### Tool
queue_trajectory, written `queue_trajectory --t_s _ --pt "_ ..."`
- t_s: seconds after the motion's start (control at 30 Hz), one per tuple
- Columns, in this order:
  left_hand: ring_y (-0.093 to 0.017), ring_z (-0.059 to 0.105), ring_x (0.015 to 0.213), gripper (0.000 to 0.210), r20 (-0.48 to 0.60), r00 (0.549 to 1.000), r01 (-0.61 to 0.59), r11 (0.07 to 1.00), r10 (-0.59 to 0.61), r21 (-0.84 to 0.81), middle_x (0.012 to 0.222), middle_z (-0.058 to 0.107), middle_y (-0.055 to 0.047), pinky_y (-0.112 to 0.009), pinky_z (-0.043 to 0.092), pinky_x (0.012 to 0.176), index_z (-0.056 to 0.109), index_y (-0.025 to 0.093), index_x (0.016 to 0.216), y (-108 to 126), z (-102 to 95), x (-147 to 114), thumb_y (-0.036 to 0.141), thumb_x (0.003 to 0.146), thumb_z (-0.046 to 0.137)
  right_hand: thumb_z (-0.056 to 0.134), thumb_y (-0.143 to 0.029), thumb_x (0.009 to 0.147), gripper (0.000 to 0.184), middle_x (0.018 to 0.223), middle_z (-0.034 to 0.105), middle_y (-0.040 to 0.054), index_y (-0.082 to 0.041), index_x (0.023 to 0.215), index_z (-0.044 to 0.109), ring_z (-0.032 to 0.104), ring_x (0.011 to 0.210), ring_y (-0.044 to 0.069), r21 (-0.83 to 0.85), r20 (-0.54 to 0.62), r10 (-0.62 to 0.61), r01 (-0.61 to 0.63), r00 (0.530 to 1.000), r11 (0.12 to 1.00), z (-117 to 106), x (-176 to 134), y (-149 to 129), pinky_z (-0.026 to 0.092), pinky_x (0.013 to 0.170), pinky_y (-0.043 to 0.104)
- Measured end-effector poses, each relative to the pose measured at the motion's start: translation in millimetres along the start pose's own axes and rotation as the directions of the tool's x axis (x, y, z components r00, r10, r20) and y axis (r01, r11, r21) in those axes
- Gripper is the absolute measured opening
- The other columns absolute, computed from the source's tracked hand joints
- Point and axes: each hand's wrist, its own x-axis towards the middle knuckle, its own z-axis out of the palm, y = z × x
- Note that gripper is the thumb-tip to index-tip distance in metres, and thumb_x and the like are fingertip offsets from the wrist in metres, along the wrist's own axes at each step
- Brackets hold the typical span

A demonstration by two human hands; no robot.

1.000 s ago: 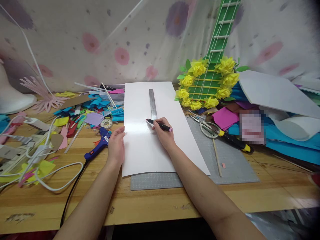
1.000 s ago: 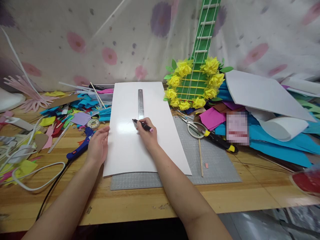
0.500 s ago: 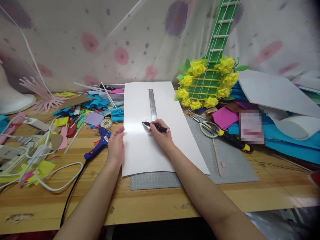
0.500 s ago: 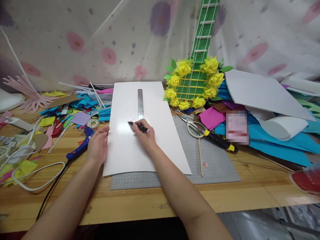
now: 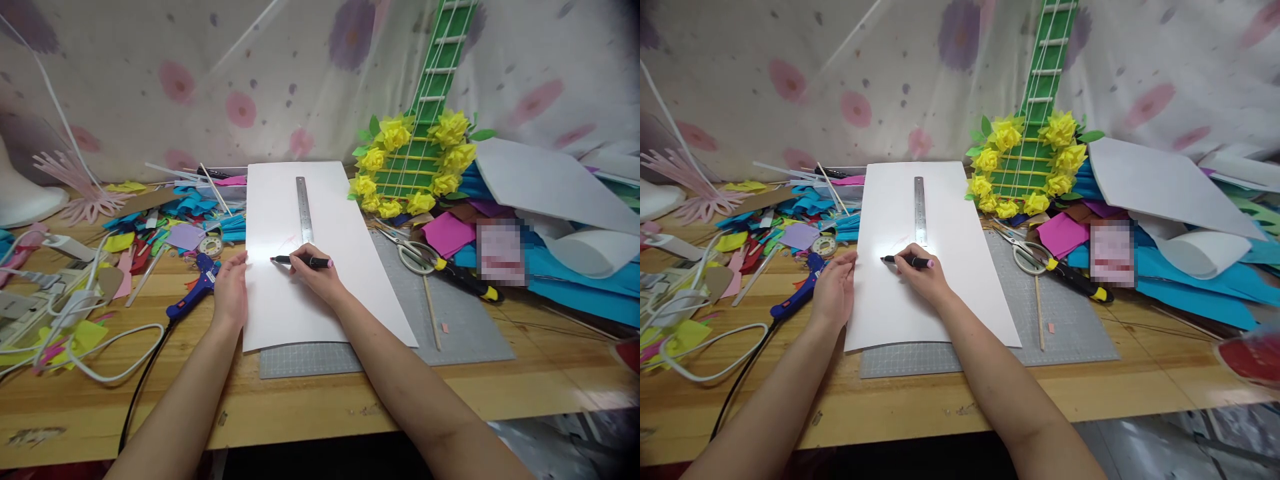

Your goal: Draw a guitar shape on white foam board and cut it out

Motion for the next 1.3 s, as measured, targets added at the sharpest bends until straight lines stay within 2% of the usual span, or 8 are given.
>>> queue_trajectory --t_s 0.13,0.27,0.33,0.5,0.7,1.03,1.17,1.3 --pt "-0.016 0.058 0.093 0.012 0.005 1.000 -0.008 1.000 0.008 -0.024 0.080 0.063 0.000 -0.028 0.042 0.087 0.058 0.019 0.066 0 -0.1 0 0.016 0.054 0.059 0.053 -0.043 0.078 0.019 0.071 0.063 -0.0027 -0.024 0.079 0.055 0.055 0.073 0.013 0.016 -0.114 0.032 -0.030 0.993 0.999 -1 2 2 0.042 0.068 0.030" --pt "-0.015 0.058 0.093 0.012 0.003 1.000 -0.004 1.000 0.004 -0.028 0.079 0.063 0.000 -0.028 0.042 0.088 0.059 0.019 0.066 0 -0.1 0 0.016 0.055 0.060 0.054 -0.043 0.078 0.019 0.072 0.063 -0.0031 -0.025 0.082 0.056 0.057 0.075 0.013 0.017 -0.126 0.034 -0.032 0.991 0.999 1 4 3 0.042 0.069 0.030" --pt "-0.016 0.058 0.094 0.013 0.005 1.000 -0.005 1.000 0.005 -0.024 0.080 0.063 0.000 -0.029 0.042 0.089 0.060 0.019 0.068 -1 0.0 0 0.017 0.055 0.060 0.054 -0.042 0.078 0.018 0.071 0.063 -0.0032 -0.025 0.081 0.056 0.056 0.073 0.013 0.014 -0.103 0.038 -0.037 0.994 0.999 2 3 2 0.042 0.069 0.030" --pt "-0.016 0.058 0.095 0.012 0.008 1.000 -0.018 1.000 0.018 -0.019 0.080 0.063 0.000 -0.029 0.042 0.089 0.059 0.019 0.068 -1 -0.6 1 0.015 0.057 0.058 0.054 -0.037 0.076 0.016 0.063 0.062 -0.0028 -0.022 0.072 0.054 0.053 0.069 0.014 0.008 0.043 0.044 -0.045 0.998 0.999 -3 1 -1 0.039 0.065 0.030" --pt "-0.016 0.058 0.095 0.013 0.007 1.000 -0.008 1.000 0.008 -0.022 0.080 0.062 -0.001 -0.029 0.042 0.089 0.060 0.018 0.069 -1 -1.3 0 0.016 0.057 0.059 0.053 -0.039 0.076 0.017 0.063 0.062 -0.0021 -0.022 0.075 0.053 0.052 0.065 0.013 0.042 0.005 0.067 -0.067 0.998 0.997 -9 4 -3 0.038 0.060 0.030" --pt "-0.015 0.057 0.095 0.015 -0.005 1.000 0.003 0.999 -0.003 -0.034 0.080 0.063 0.000 -0.028 0.042 0.090 0.063 0.018 0.070 -1 -1.3 1 0.015 0.056 0.059 0.055 -0.031 0.077 0.010 0.066 0.063 -0.0012 -0.021 0.075 0.056 0.056 0.073 0.015 0.029 0.154 0.018 -0.022 0.988 0.999 -8 2 -3 0.039 0.071 0.031" --pt "-0.016 0.058 0.096 0.011 0.001 1.000 -0.011 0.999 0.011 -0.038 0.080 0.062 -0.001 -0.028 0.043 0.088 0.058 0.018 0.066 0 -0.6 0 0.015 0.055 0.059 0.057 -0.027 0.072 0.010 0.056 0.058 -0.0030 -0.020 0.065 0.054 0.055 0.059 0.013 0.109 0.244 0.064 -0.093 0.968 0.990 -17 5 1 0.040 0.065 0.029" --pt "-0.016 0.058 0.094 0.012 -0.003 1.000 0.000 0.999 0.000 -0.035 0.079 0.063 0.000 -0.028 0.043 0.087 0.058 0.019 0.066 1 -0.2 -1 0.015 0.055 0.059 0.057 -0.031 0.072 0.013 0.054 0.056 -0.0029 -0.019 0.067 0.054 0.053 0.055 0.012 0.138 0.222 0.088 -0.121 0.971 0.983 -22 8 2 0.037 0.056 0.026"
